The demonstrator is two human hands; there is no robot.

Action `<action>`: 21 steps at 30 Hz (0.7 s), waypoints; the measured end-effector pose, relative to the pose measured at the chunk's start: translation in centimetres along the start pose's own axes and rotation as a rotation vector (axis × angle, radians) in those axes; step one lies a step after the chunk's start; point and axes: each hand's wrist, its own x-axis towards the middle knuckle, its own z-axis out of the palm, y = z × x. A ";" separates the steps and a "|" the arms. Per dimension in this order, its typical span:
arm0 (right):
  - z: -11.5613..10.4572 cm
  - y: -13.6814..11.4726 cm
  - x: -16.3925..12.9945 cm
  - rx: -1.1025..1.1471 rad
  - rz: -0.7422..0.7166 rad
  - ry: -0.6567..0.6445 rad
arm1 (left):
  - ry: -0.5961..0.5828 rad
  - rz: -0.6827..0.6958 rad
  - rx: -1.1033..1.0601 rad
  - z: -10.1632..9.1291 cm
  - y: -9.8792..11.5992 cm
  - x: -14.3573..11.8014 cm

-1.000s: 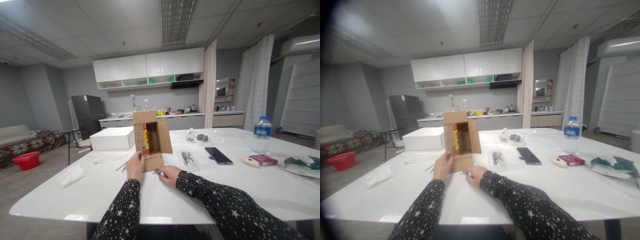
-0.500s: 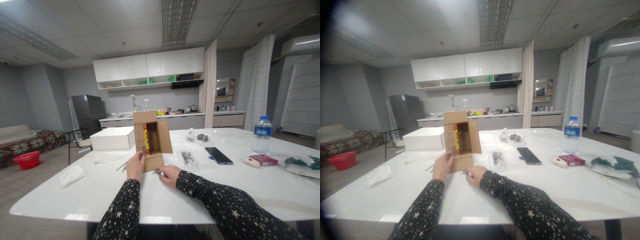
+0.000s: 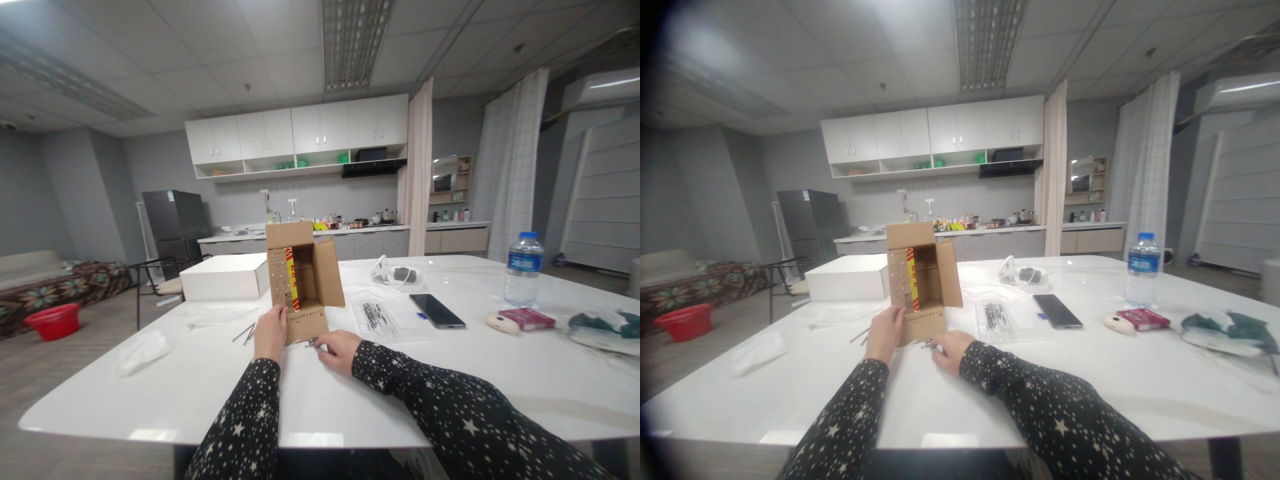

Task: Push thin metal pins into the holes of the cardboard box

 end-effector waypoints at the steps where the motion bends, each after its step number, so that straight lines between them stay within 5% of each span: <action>1: 0.0 0.0 0.0 0.000 -0.001 0.001 | -0.016 0.016 0.026 0.0 0.1 -0.1; 7: -0.2 0.0 -0.2 0.001 -0.008 -0.003 | -0.027 0.141 0.145 0.3 1.1 -0.8; 13: -0.4 -0.2 -0.3 -0.013 -0.007 -0.008 | -0.196 0.234 0.043 0.9 1.1 -0.8; 21: -0.4 -0.1 -0.2 -0.008 -0.006 -0.013 | -0.246 0.307 -0.058 1.4 1.0 -0.9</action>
